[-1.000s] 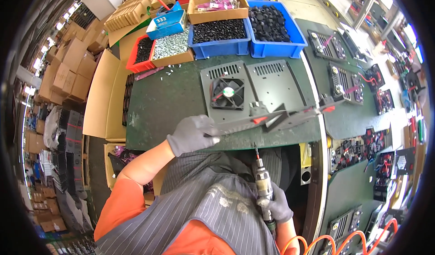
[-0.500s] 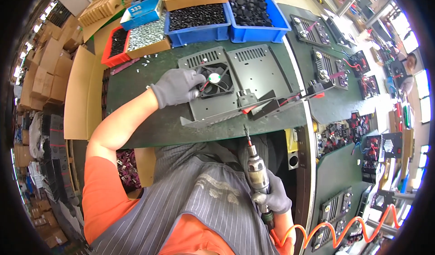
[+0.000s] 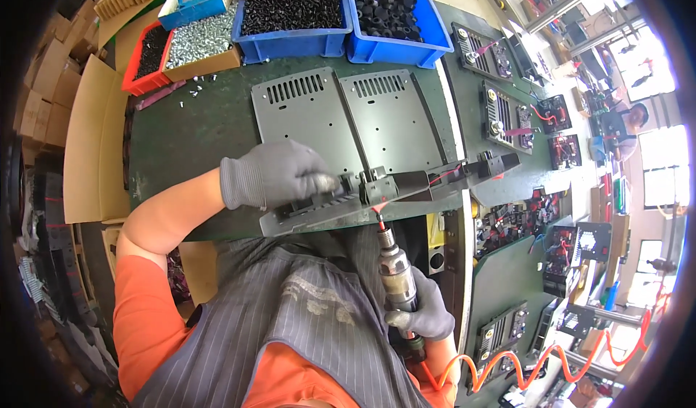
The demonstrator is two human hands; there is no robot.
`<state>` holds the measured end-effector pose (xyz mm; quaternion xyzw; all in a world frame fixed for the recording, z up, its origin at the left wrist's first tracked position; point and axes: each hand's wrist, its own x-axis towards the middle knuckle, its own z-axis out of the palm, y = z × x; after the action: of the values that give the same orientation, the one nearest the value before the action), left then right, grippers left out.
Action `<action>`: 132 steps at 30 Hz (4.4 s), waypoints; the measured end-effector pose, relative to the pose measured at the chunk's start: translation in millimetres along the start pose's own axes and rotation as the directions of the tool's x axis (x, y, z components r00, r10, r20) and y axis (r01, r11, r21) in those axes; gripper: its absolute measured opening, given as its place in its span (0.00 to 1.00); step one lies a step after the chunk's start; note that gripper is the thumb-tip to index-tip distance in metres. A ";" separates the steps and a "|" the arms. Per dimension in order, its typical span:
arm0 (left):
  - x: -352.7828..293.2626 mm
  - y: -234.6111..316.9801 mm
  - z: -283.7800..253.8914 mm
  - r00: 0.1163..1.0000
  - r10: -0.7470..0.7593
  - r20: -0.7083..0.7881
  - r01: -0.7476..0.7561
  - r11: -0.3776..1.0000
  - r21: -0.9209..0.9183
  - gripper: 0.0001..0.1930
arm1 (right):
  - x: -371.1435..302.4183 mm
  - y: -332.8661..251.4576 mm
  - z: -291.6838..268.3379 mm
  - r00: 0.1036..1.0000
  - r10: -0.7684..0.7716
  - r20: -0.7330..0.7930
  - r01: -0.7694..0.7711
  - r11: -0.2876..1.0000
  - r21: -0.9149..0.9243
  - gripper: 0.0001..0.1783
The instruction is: Assemble fans and internal components into a metal power supply housing using an electric screwdriver.
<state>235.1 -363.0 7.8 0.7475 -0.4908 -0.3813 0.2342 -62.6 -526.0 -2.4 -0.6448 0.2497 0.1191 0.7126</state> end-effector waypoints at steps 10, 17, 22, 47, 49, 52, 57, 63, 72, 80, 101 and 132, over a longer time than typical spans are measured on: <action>14.6 -7.0 -1.5 0.997 0.074 0.009 -0.062 0.886 -0.459 0.20 | 0.1 -13.9 -1.0 0.992 0.123 0.009 -0.123 0.992 0.028 0.43; 12.4 -3.2 -6.2 0.993 0.114 0.025 -0.100 0.944 -0.316 0.20 | -1.7 -12.1 1.0 0.994 0.111 0.021 -0.113 0.988 0.101 0.40; 14.0 -2.5 -4.4 0.983 0.183 -0.003 -0.178 0.948 -0.265 0.20 | 1.4 -14.0 11.5 0.995 0.054 -0.087 -0.045 0.994 0.101 0.34; -63.2 -72.9 52.7 0.924 -0.342 -0.171 -0.251 -0.204 -0.946 0.17 | -2.2 31.7 26.5 0.989 0.028 0.144 -0.020 0.998 -0.052 0.47; -73.1 -79.9 71.7 0.961 -0.233 -0.146 -0.203 -0.242 -0.949 0.16 | 6.2 25.2 40.8 0.972 -0.025 0.232 0.058 0.989 -0.138 0.42; -81.0 -78.1 97.2 0.963 -0.144 -0.228 -0.249 -0.151 -0.957 0.16 | 20.0 13.3 53.4 0.935 -0.051 0.350 0.125 0.973 -0.192 0.36; -94.0 -43.6 105.7 0.929 -0.328 -0.170 -0.204 -0.071 -0.976 0.17 | 29.6 12.7 69.0 0.909 -0.105 0.404 0.155 0.984 -0.092 0.33; -100.7 -42.2 119.2 0.947 -0.176 -0.268 -0.267 0.031 -0.963 0.17 | 24.0 17.1 78.3 0.919 -0.110 0.379 0.115 0.993 0.010 0.30; -92.5 -20.9 121.0 0.911 -0.268 -0.314 -0.231 0.302 -0.925 0.18 | 16.0 32.2 77.7 0.916 -0.199 0.349 0.189 0.980 0.063 0.29; -88.4 -16.2 118.1 0.915 -0.205 -0.348 -0.210 0.495 -0.843 0.22 | 12.0 31.0 70.7 0.926 -0.141 0.350 0.123 0.990 0.072 0.34; -38.1 -43.8 90.5 0.743 0.270 -0.613 -0.066 0.940 0.334 0.09 | 9.5 20.8 60.3 0.953 -0.206 0.223 0.201 0.978 0.045 0.39; -81.7 -76.4 89.9 0.957 -0.170 -0.236 -0.253 -0.088 -0.964 0.15 | 25.6 22.0 76.3 0.948 -0.086 0.306 0.096 0.995 -0.018 0.31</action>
<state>187.0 -255.1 -73.7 0.3601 -0.0329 -0.4987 0.7877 -36.3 -452.2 -31.0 -0.6410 0.1047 0.1883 0.7367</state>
